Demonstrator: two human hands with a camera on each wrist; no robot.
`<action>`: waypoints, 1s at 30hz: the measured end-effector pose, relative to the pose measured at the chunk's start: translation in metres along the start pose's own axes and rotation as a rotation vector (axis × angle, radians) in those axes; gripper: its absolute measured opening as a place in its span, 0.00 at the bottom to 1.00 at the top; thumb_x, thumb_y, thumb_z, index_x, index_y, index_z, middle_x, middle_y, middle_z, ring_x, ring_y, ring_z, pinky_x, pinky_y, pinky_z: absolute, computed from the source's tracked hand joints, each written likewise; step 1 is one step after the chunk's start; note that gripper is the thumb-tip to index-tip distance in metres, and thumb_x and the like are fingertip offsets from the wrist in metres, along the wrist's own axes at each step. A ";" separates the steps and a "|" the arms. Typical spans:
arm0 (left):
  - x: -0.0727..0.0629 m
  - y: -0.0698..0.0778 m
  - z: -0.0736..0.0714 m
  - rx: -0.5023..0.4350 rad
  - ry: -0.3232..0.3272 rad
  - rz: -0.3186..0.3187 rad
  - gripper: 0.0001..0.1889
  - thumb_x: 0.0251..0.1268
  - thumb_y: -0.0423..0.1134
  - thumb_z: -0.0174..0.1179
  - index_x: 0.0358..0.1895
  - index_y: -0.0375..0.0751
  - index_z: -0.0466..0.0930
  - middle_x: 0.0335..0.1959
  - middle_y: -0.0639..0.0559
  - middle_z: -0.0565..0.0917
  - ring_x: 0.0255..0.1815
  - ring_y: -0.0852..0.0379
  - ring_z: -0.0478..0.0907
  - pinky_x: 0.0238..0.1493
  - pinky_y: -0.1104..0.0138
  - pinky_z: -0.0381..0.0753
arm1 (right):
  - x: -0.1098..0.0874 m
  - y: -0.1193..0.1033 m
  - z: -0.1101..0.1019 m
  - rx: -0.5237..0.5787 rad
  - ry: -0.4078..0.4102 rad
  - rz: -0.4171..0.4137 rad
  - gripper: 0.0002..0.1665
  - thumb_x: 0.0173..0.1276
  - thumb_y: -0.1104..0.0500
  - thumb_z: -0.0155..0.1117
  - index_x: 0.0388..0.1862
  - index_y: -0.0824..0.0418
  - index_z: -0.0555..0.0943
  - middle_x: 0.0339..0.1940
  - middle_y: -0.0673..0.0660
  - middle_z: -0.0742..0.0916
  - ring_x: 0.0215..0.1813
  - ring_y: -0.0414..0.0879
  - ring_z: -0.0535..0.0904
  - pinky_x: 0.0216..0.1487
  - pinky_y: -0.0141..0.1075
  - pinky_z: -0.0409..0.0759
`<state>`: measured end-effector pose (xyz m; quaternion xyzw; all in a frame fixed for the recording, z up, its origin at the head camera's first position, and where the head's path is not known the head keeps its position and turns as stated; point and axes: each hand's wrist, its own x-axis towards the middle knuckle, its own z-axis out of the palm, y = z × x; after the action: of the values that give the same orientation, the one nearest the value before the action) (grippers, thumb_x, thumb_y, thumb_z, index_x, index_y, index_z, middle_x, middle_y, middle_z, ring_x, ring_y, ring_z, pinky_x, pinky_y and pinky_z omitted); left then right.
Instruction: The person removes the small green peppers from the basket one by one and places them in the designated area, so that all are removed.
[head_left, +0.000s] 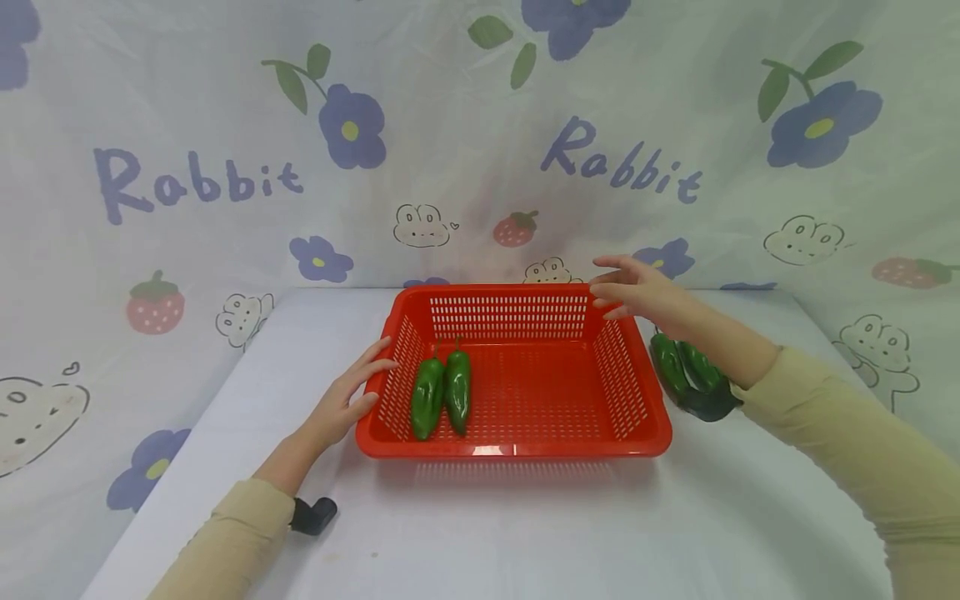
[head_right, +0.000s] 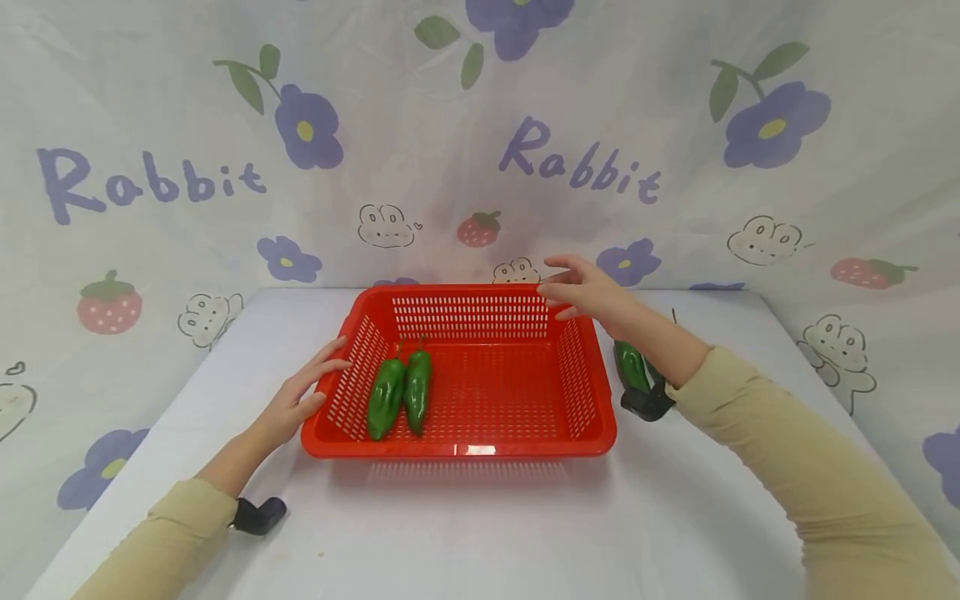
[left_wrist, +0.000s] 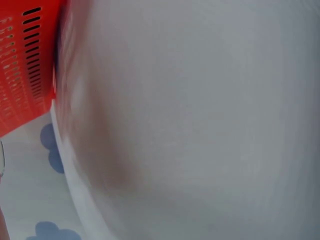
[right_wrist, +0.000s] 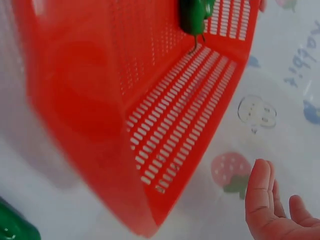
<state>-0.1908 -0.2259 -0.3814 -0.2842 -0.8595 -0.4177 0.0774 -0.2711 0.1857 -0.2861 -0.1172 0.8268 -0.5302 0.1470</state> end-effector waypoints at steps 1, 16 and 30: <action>0.000 0.001 0.000 -0.003 -0.002 -0.005 0.22 0.52 0.24 0.47 0.55 0.26 0.68 0.67 0.29 0.56 0.67 0.36 0.53 0.52 0.77 0.67 | 0.002 -0.001 0.004 0.012 -0.008 0.004 0.38 0.67 0.53 0.55 0.71 0.58 0.52 0.64 0.66 0.69 0.59 0.59 0.72 0.55 0.47 0.75; 0.000 -0.002 0.000 -0.018 0.008 0.008 0.23 0.52 0.24 0.47 0.55 0.27 0.69 0.68 0.31 0.56 0.67 0.38 0.53 0.53 0.77 0.65 | 0.028 -0.006 0.061 -0.016 -0.132 0.063 0.35 0.65 0.57 0.57 0.68 0.60 0.57 0.58 0.64 0.74 0.56 0.59 0.74 0.52 0.46 0.77; 0.000 -0.006 0.001 -0.010 0.019 0.024 0.22 0.52 0.24 0.47 0.54 0.26 0.69 0.67 0.30 0.57 0.67 0.38 0.53 0.54 0.76 0.65 | 0.050 -0.003 0.112 -0.043 -0.193 0.079 0.35 0.63 0.60 0.58 0.67 0.62 0.59 0.51 0.63 0.78 0.51 0.57 0.77 0.51 0.46 0.77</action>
<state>-0.1937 -0.2281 -0.3865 -0.2907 -0.8533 -0.4237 0.0891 -0.2760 0.0729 -0.3334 -0.1380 0.8241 -0.4922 0.2440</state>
